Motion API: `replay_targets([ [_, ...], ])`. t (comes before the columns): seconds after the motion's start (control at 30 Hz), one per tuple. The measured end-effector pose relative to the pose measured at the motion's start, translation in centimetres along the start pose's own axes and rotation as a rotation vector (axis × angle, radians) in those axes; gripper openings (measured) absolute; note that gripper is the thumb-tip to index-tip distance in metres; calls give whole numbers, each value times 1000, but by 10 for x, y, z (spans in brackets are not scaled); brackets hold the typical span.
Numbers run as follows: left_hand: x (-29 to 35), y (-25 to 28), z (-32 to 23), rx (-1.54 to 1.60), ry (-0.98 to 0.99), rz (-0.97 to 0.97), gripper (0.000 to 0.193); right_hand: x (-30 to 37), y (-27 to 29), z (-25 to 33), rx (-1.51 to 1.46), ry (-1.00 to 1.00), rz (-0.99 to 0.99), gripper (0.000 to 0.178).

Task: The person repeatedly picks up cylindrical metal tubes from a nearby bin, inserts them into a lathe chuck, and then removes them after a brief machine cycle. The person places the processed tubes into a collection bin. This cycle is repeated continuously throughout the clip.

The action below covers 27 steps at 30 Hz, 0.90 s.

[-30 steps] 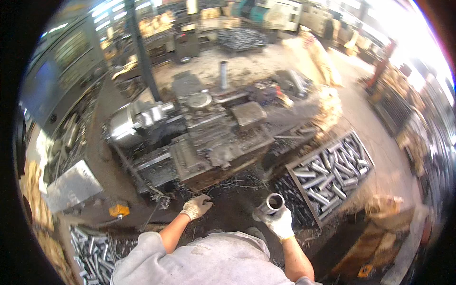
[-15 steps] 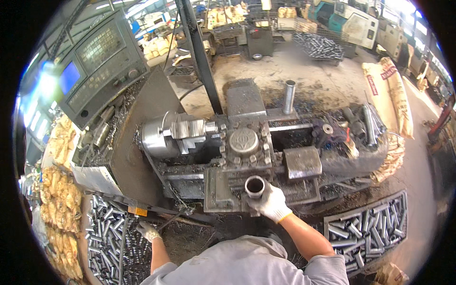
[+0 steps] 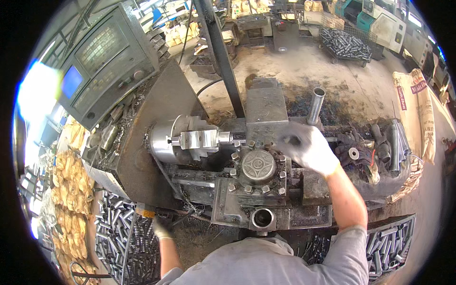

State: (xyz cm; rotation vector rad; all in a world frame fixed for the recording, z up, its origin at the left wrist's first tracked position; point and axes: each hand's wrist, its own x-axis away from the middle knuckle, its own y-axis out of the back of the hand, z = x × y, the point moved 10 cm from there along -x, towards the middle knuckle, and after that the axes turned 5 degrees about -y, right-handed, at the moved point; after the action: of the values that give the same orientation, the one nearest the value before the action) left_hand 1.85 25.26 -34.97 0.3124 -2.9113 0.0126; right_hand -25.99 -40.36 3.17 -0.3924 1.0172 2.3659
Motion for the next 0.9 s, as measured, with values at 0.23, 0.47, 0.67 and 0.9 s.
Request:
replay_targets([
  [0.23,123,-295,-264,-1036,-1320,184,88,-89,-143,-137,656,-209,925,27],
  [0.47,81,-404,-333,-1364,-1491,367,97,-141,-159,-240,610,-352,588,35],
  [0.67,71,-455,-358,-1564,-1165,755,84,-167,-198,-121,286,-448,693,71],
  [0.9,76,-423,-362,-1108,-1358,531,87,-129,-281,-108,349,-290,1163,57],
])
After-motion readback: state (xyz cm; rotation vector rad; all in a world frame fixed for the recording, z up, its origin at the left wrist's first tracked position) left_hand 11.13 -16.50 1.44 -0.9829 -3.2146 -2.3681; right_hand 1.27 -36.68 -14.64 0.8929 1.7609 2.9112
